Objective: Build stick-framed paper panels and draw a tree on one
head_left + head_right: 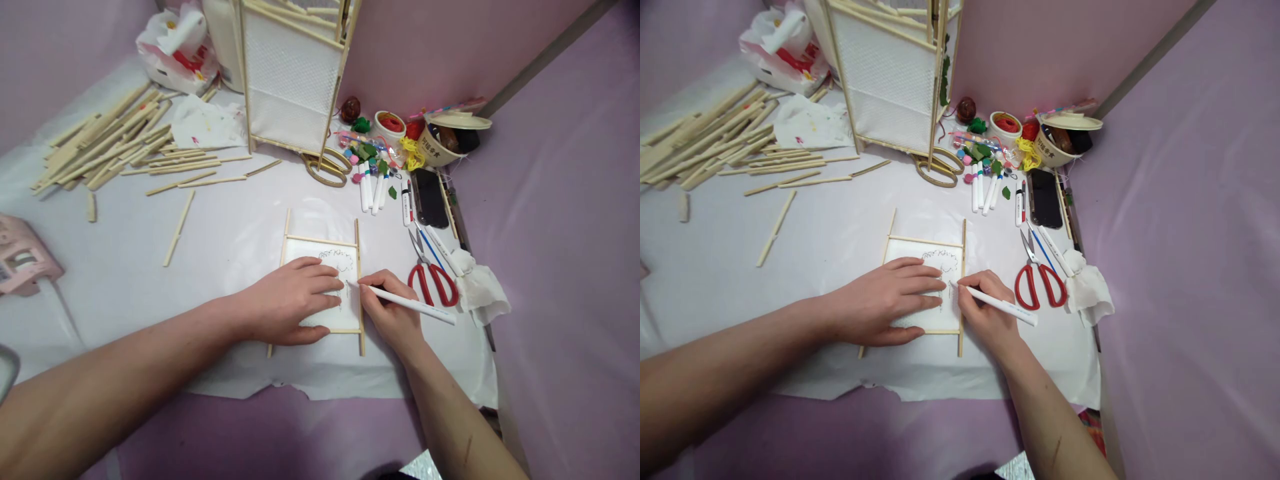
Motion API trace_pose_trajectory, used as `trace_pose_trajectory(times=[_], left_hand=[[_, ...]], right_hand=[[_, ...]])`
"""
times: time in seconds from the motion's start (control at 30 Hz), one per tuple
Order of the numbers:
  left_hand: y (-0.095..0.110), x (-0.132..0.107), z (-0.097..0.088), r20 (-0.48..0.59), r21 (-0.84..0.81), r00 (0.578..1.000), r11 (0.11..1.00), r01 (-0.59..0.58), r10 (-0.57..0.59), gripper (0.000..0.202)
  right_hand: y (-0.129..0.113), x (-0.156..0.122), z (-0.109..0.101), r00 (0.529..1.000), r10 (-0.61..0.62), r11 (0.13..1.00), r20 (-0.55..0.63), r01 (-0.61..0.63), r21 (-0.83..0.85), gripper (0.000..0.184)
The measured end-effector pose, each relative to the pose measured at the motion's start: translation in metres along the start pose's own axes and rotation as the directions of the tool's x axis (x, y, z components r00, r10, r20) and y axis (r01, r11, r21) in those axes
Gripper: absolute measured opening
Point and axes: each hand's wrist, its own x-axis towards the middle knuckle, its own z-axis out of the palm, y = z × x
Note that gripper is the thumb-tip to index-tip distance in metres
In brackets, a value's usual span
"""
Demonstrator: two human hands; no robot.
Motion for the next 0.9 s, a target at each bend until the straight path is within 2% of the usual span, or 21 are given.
trace_pose_trajectory(times=[0.9], left_hand=[[0.0005,0.0005,-0.0011,0.027,-0.001,1.0,1.0,0.013,-0.013,0.037]], right_hand=[[-0.0003,-0.0009,-0.0014,0.999,0.04,0.999,0.024,-0.04,0.003,0.01]])
